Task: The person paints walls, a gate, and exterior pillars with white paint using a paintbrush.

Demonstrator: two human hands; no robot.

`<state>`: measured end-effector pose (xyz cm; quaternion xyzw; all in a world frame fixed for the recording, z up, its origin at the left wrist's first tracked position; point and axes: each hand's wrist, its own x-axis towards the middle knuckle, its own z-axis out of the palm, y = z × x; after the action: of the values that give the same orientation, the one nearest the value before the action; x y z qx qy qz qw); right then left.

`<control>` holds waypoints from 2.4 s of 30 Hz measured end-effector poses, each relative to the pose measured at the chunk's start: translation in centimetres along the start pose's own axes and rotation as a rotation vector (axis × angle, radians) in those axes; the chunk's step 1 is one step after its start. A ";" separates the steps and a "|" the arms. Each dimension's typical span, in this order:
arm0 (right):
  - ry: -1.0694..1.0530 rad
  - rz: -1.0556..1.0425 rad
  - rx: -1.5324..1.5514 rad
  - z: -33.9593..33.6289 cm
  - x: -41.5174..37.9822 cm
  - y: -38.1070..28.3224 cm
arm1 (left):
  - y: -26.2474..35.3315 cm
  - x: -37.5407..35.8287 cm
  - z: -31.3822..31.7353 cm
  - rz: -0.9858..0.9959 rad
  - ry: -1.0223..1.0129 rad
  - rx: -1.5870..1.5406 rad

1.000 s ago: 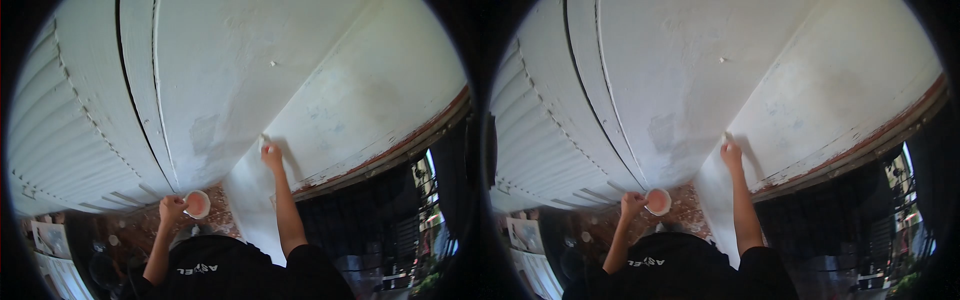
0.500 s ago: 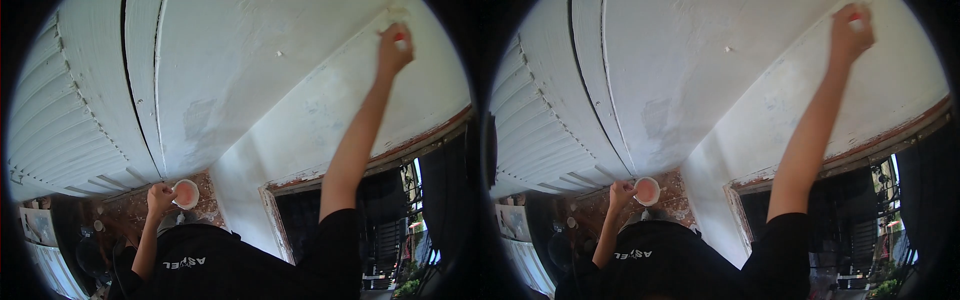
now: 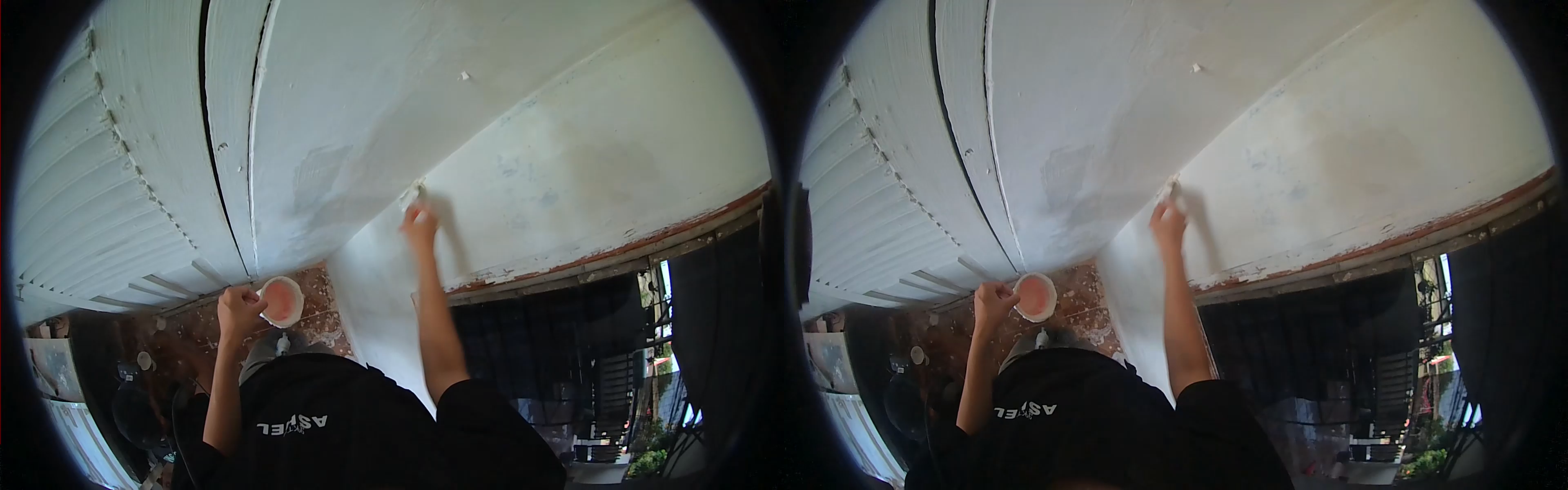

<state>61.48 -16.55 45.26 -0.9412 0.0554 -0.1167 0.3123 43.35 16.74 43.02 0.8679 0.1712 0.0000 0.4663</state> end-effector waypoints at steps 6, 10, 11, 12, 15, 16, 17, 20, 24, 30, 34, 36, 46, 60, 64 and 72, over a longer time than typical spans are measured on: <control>0.059 -0.684 -0.355 -26.3 11.8 -16.2 | 0.9 0.2 0.9 0.082 -0.066 0.010; 0.293 -0.404 0.009 -38.6 13.6 -24.1 | 1.0 -0.1 1.5 0.080 -0.111 -0.041; 0.425 -0.520 0.091 -38.4 11.6 -25.5 | 1.6 -0.4 1.4 0.071 -0.116 -0.034; 0.581 -0.553 0.229 -38.8 12.1 -25.8 | 2.3 -0.8 0.9 0.029 -0.137 -0.079; -0.005 -0.752 1.276 -38.1 15.0 -21.6 | 2.2 -1.1 0.6 -0.018 -0.150 -0.097; 0.597 -0.964 0.505 -33.7 14.2 -20.6 | 1.8 -1.1 0.3 -0.007 -0.139 -0.079; 1.105 -1.027 -0.356 -28.0 12.9 -19.5 | 1.6 -1.3 0.0 -0.022 -0.135 -0.068; 1.228 -0.765 -0.577 -17.2 9.4 -15.2 | 1.0 -1.5 -0.8 -0.013 -0.093 -0.088; 0.979 -0.700 -0.384 -6.6 4.5 -8.3 | -0.3 -1.9 -2.2 -0.099 -0.041 -0.062; 0.603 -0.407 -0.199 3.7 -2.1 -0.7 | -2.6 -2.8 -4.0 -0.142 0.025 0.040; 0.494 -0.302 -0.084 7.9 -3.9 2.0 | -2.8 -3.6 -4.8 -0.188 0.065 0.039; 0.436 -0.249 -0.111 9.2 -4.6 3.1 | -2.7 -4.1 -5.0 -0.202 0.068 0.044; -0.158 0.168 -0.082 15.3 -8.5 11.9 | -2.0 -5.2 -5.7 -0.209 0.085 0.069; -0.018 0.642 1.490 3.3 -15.2 2.0 | -1.7 -1.0 -2.8 0.101 0.012 0.216; 0.079 0.869 1.871 2.6 -17.8 -0.1 | -1.4 -0.1 -1.2 0.129 -0.011 0.229; -0.096 0.898 2.159 2.8 -20.4 -2.4 | -2.9 -0.9 0.0 0.089 0.076 0.212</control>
<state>42.57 -9.41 40.77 -0.0867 0.2432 0.0533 0.9646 41.62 17.93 40.86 0.9185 0.1491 0.0352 0.3645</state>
